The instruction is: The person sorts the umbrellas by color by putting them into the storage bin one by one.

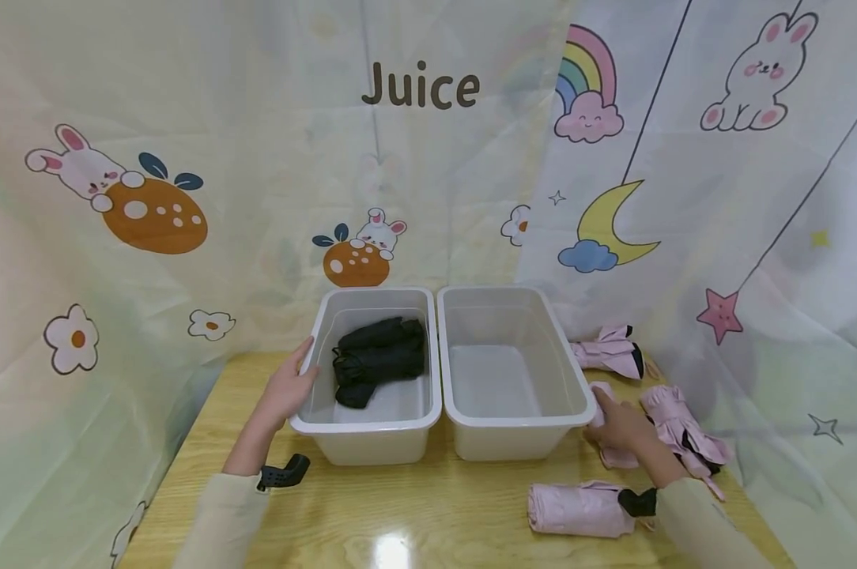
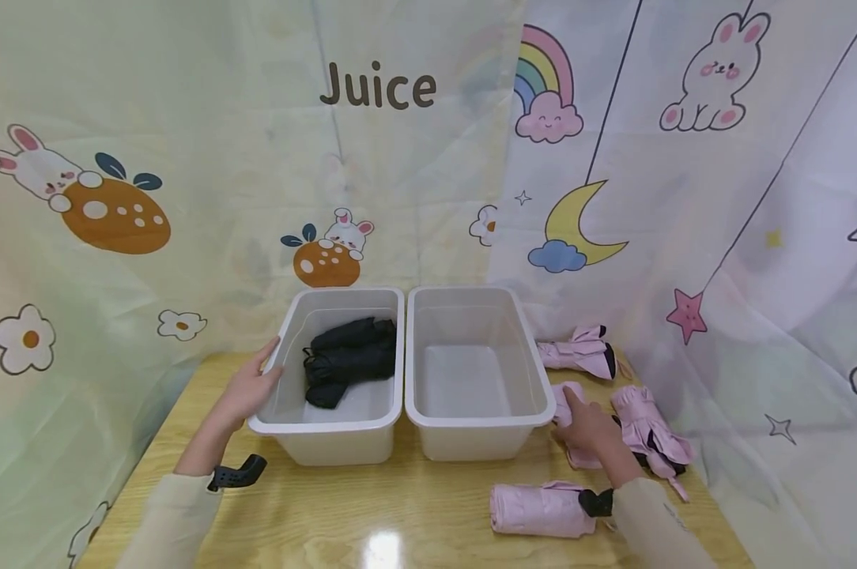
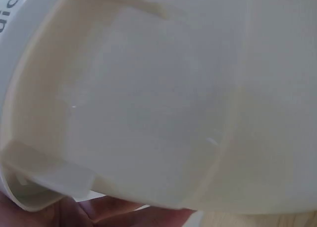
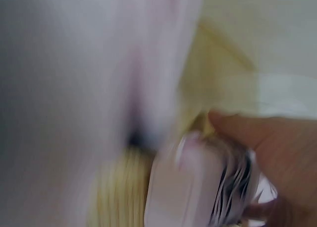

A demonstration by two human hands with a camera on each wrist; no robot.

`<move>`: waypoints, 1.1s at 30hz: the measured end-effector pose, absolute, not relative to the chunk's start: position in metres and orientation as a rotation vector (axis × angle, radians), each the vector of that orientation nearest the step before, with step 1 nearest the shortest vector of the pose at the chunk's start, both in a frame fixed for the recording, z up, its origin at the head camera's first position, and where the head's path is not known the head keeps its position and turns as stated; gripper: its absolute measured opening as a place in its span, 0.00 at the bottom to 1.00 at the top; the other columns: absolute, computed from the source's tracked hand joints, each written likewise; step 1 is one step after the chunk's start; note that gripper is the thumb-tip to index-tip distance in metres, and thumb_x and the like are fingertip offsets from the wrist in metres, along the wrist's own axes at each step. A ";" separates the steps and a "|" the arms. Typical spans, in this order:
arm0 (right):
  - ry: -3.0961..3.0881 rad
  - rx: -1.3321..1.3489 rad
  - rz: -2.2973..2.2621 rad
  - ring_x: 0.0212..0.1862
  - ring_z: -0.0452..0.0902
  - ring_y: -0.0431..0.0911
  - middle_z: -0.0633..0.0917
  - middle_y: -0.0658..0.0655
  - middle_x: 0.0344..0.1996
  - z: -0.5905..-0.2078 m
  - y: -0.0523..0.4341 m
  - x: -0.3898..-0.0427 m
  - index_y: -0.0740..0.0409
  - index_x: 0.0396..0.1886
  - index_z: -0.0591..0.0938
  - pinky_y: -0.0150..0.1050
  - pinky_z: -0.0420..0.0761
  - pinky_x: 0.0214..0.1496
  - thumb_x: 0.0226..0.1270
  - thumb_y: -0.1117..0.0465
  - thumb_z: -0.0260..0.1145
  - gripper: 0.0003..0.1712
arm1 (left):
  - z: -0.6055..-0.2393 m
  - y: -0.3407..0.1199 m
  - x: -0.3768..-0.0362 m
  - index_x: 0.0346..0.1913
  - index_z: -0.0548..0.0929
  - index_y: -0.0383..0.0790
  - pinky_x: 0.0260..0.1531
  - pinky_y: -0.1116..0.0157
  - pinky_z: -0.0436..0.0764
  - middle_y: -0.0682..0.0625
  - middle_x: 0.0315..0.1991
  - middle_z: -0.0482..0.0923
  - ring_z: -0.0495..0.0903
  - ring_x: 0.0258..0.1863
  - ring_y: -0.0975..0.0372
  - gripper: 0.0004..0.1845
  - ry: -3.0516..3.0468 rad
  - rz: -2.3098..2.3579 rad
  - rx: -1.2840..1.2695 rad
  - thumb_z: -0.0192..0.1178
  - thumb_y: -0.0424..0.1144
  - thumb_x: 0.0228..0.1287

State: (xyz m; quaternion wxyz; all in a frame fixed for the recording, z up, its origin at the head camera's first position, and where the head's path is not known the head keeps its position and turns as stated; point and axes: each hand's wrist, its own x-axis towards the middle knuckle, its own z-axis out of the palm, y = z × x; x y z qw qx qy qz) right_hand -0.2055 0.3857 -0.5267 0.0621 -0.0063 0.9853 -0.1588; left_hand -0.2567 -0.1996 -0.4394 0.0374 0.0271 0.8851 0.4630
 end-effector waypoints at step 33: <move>3.099 -0.075 -0.886 0.57 0.68 0.71 0.66 0.81 0.62 -0.443 0.413 -0.222 0.68 0.73 0.59 0.65 0.72 0.50 0.66 0.44 0.65 0.47 | -0.444 -0.204 -0.255 0.78 0.49 0.55 0.40 0.50 0.81 0.32 0.72 0.55 0.72 0.57 0.38 0.31 2.716 1.444 0.073 0.42 0.48 0.77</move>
